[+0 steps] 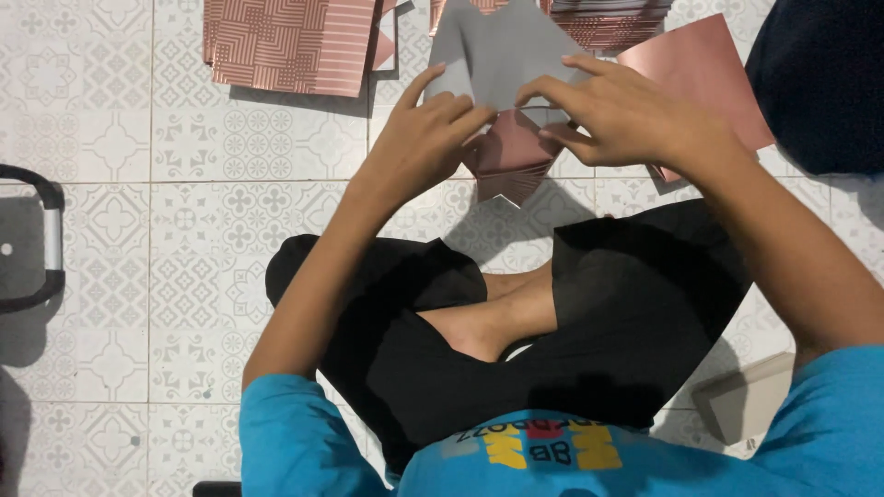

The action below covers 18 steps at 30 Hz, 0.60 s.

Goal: Assembling small decorative paper boxes by folding pre-cut sheets and stacking the finished products.

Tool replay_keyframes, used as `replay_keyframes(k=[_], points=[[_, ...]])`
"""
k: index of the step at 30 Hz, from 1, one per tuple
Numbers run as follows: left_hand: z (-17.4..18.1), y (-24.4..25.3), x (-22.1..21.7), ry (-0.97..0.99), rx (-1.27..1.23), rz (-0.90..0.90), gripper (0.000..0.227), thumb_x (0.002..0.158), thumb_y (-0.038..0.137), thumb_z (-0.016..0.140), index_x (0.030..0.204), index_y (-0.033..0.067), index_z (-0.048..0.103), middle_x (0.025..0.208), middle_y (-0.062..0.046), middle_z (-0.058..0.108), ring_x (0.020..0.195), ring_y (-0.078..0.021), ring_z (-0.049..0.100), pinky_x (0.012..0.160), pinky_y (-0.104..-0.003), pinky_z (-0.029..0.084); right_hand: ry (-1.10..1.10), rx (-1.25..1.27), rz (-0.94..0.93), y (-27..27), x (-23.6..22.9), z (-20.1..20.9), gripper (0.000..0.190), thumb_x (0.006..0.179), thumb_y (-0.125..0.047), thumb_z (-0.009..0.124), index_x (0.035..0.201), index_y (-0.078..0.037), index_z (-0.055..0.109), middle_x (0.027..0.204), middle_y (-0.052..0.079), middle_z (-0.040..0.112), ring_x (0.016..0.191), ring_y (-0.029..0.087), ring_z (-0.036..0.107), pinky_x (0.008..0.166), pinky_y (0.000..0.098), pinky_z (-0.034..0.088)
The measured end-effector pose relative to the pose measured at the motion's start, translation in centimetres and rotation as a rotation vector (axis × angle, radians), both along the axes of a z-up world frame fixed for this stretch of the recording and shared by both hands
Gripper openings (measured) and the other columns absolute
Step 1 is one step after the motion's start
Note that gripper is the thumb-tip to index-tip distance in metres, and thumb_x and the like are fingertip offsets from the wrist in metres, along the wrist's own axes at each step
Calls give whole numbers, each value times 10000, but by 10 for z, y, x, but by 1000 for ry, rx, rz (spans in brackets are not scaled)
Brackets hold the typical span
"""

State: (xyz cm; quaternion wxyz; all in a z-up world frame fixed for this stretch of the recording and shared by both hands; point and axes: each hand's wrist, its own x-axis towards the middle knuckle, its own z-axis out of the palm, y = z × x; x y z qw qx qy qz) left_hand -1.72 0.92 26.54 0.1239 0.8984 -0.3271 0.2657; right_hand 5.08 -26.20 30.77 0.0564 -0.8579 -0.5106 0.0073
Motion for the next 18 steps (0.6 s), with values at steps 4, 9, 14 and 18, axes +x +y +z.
replay_keyframes(k=[4, 9, 14, 18], points=[[-26, -9, -5, -123, 65, 15, 173, 897, 83, 756, 1069, 102, 751, 1272, -59, 631, 1098, -202, 618, 1228, -435, 315, -89, 81, -15, -9, -2, -21, 318, 916, -264, 746, 1211, -162, 684, 1147, 11, 746, 1220, 322, 644, 1036, 453, 508], [-65, -26, -22, -82, 81, 169, 655, 960, 596, 769, 1362, 84, 696, 1494, -107, 556, 1464, -278, 379, 1262, -544, 176, -520, 258, 84, -8, -11, -23, 147, 942, -230, 806, 999, -153, 695, 1294, 13, 664, 1268, 201, 590, 1236, 419, 390], [-78, -28, -17, 41, -60, 189, 639, 995, 465, 801, 1486, 130, 563, 1584, -91, 463, 1507, -323, 329, 1258, -597, 134, -691, 116, -27, -21, -16, -59, 387, 988, -495, 755, 1284, -247, 729, 1383, -51, 672, 1351, 173, 578, 1261, 431, 323], [-67, -25, -13, 89, -127, 147, 525, 991, 393, 744, 1388, 72, 622, 1488, -119, 545, 1481, -340, 348, 1246, -617, 150, -540, 193, -61, -19, -18, -70, 559, 969, -503, 759, 1436, -202, 690, 1521, 86, 601, 1375, 254, 561, 1247, 459, 294]])
